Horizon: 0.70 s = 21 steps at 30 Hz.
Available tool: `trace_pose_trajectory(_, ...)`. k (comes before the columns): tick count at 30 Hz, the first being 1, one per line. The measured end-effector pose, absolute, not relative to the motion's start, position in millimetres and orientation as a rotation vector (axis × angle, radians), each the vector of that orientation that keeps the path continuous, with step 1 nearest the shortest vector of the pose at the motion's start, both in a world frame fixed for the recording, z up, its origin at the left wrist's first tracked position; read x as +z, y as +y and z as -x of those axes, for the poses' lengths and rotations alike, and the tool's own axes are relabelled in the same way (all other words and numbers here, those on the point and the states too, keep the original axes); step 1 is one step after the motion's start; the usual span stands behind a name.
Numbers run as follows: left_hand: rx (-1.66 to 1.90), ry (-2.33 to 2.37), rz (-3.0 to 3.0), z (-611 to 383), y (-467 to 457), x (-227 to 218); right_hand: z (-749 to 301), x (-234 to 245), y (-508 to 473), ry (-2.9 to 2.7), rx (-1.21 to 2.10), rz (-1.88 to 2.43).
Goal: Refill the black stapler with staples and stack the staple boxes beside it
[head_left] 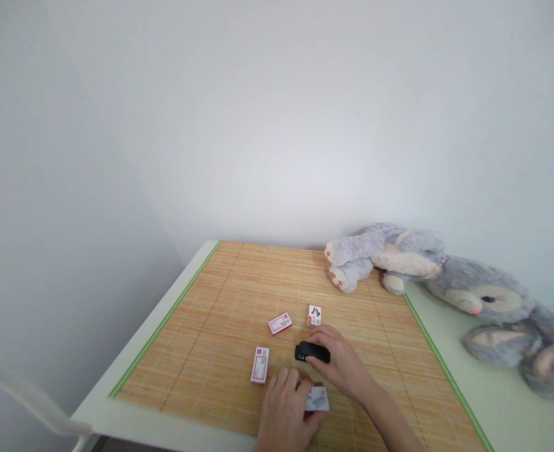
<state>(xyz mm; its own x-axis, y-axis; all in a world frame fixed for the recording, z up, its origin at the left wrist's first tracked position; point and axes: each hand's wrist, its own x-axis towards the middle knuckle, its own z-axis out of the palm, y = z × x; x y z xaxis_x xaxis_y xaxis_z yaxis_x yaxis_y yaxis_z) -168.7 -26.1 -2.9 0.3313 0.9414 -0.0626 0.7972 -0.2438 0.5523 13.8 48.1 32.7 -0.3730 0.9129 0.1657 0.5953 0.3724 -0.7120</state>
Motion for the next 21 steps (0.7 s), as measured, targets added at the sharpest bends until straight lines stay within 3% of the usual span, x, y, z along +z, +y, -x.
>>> trace_pose_trajectory(8, 0.848, 1.999, -1.984, 204.0, -19.8, -25.9, -56.1, 15.2, 34.6, -2.038, 0.701, 1.422)
trace_pose_trajectory(12, 1.011, 1.942, -1.874, 217.0, -12.7, -46.7, -63.8, 11.9, 30.4, -2.025, 0.687, 1.444)
trace_pose_trajectory(21, 0.888, 1.680, -1.965, 246.7, 12.8, -41.5, -77.4, -0.9, 25.8, -1.883, 0.664, 1.543)
